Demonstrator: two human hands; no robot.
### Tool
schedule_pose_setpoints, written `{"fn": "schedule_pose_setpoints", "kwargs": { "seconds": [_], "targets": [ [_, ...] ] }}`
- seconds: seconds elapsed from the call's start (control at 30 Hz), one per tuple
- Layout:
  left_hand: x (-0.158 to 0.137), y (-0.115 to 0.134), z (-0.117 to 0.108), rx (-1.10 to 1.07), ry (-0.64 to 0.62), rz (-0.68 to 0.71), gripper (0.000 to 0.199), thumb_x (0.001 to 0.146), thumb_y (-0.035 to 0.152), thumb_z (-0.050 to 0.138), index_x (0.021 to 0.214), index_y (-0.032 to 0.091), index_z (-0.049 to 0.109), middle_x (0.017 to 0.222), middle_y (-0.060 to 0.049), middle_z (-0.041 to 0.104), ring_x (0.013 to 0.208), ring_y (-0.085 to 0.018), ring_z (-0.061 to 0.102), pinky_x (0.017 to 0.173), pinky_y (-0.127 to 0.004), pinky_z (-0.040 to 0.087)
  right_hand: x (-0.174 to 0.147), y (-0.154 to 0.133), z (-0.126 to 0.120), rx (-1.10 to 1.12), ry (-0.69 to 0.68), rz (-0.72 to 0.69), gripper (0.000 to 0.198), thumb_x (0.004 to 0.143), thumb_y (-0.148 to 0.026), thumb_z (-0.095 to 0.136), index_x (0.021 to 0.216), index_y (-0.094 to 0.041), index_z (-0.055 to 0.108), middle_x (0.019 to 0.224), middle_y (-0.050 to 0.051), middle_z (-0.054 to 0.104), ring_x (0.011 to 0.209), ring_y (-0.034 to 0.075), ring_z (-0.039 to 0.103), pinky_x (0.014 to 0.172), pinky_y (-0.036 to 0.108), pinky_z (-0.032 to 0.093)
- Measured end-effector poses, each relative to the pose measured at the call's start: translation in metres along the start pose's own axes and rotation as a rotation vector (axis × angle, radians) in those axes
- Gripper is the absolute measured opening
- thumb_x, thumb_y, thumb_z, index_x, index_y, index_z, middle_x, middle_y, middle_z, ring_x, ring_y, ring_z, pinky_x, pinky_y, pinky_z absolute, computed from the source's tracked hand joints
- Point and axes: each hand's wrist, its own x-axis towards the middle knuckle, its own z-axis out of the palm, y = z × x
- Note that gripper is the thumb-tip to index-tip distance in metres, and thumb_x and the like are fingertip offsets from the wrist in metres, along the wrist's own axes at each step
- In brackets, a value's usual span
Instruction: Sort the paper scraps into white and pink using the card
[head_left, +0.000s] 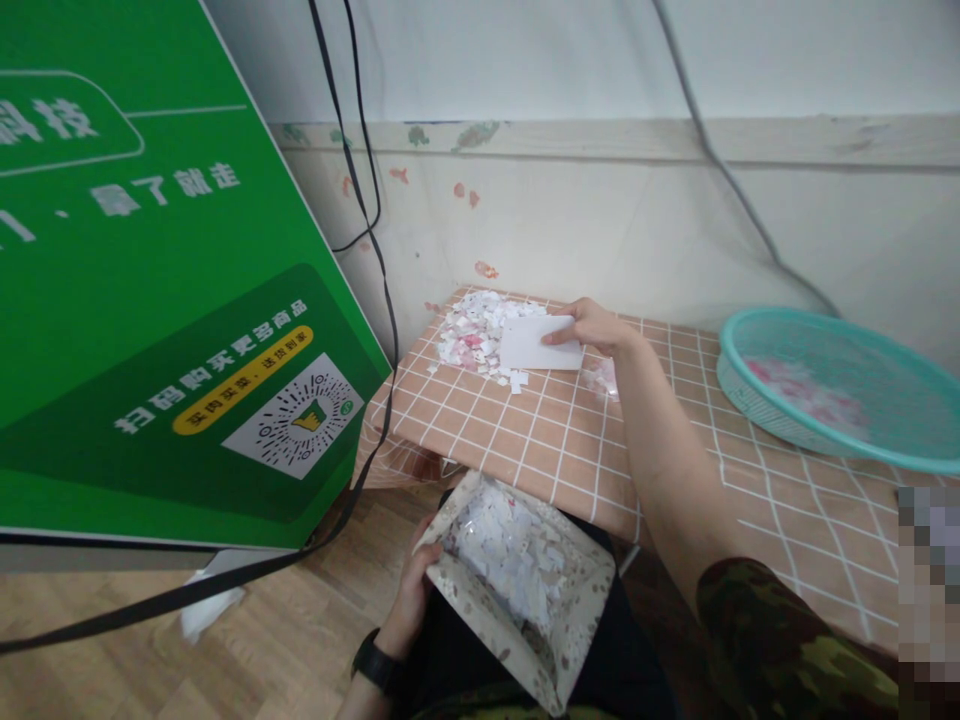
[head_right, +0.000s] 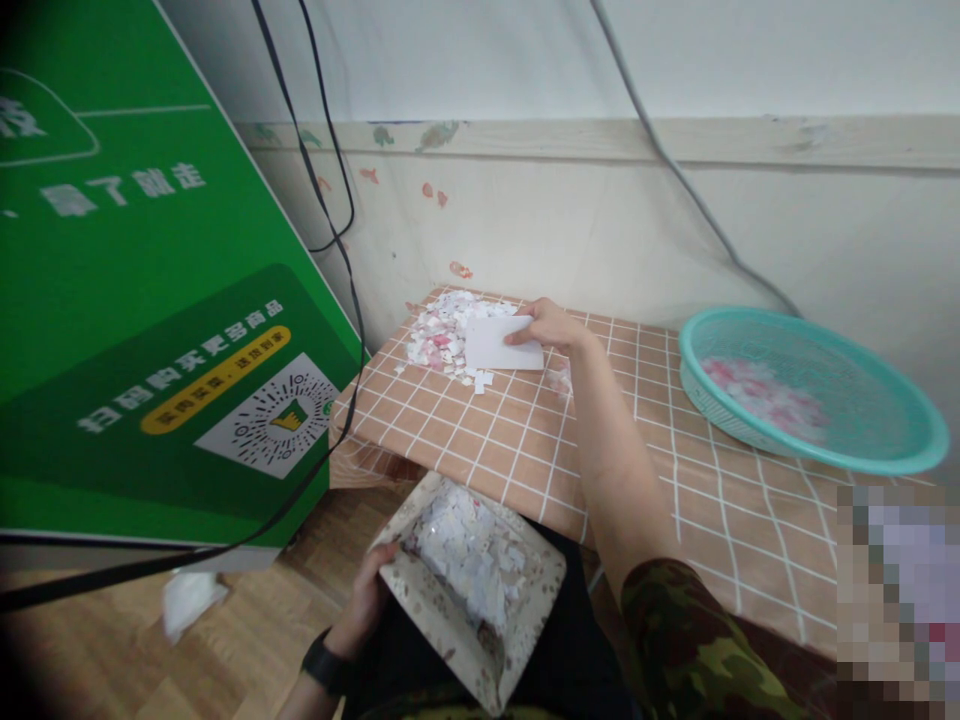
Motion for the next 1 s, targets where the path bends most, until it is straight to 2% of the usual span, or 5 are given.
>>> {"fn": "schedule_pose_setpoints", "kwargs": {
  "seconds": [0.23, 0.4, 0.57, 0.8, 1.0],
  "targets": [
    [0.0, 0.0, 0.002, -0.016, 0.015, -0.002, 0.052, 0.073, 0.04, 0.069, 0.119, 0.016, 0.071, 0.112, -0.009, 0.076, 0.111, -0.038, 0.065, 0.098, -0.048, 0.047, -0.005, 0.01, -0.012, 0.032, -0.017, 0.008, 0.034, 0.057, -0.034, 0.085, 0.084, -0.015, 0.079, 0.078, 0.008, 0.074, 0.081, 0.028, 0.066, 0.064, 0.036, 0.055],
    [0.001, -0.003, 0.0, -0.026, 0.002, 0.024, 0.051, 0.075, 0.039, 0.068, 0.122, 0.017, 0.069, 0.117, -0.008, 0.075, 0.114, -0.037, 0.064, 0.1, -0.047, 0.046, 0.007, 0.02, -0.005, 0.054, -0.052, -0.018, 0.033, 0.059, -0.036, 0.083, 0.084, -0.015, 0.079, 0.079, 0.007, 0.073, 0.077, 0.023, 0.064, 0.066, 0.034, 0.054],
    [0.001, -0.002, -0.002, 0.005, -0.003, 0.015, 0.053, 0.074, 0.041, 0.069, 0.122, 0.018, 0.069, 0.117, -0.008, 0.076, 0.112, -0.037, 0.065, 0.098, -0.048, 0.047, 0.007, 0.011, 0.001, 0.011, -0.055, -0.023, 0.032, 0.059, -0.037, 0.081, 0.081, -0.014, 0.078, 0.079, 0.007, 0.071, 0.076, 0.022, 0.062, 0.065, 0.033, 0.052],
    [-0.003, 0.004, 0.002, 0.009, 0.034, -0.037, 0.045, 0.071, 0.042, 0.071, 0.109, 0.018, 0.074, 0.107, -0.008, 0.077, 0.105, -0.039, 0.067, 0.092, -0.048, 0.05, -0.004, 0.0, -0.01, -0.009, -0.06, 0.017, 0.032, 0.055, -0.036, 0.082, 0.079, -0.015, 0.078, 0.072, 0.004, 0.07, 0.071, 0.021, 0.06, 0.062, 0.032, 0.049],
    [-0.002, 0.003, 0.005, -0.019, 0.033, 0.018, 0.052, 0.072, 0.04, 0.07, 0.12, 0.019, 0.07, 0.114, -0.007, 0.076, 0.112, -0.037, 0.064, 0.098, -0.048, 0.048, -0.005, -0.001, -0.01, -0.015, -0.078, 0.025, 0.032, 0.054, -0.035, 0.083, 0.078, -0.015, 0.079, 0.074, 0.005, 0.071, 0.07, 0.02, 0.061, 0.06, 0.03, 0.049]
  ]
}}
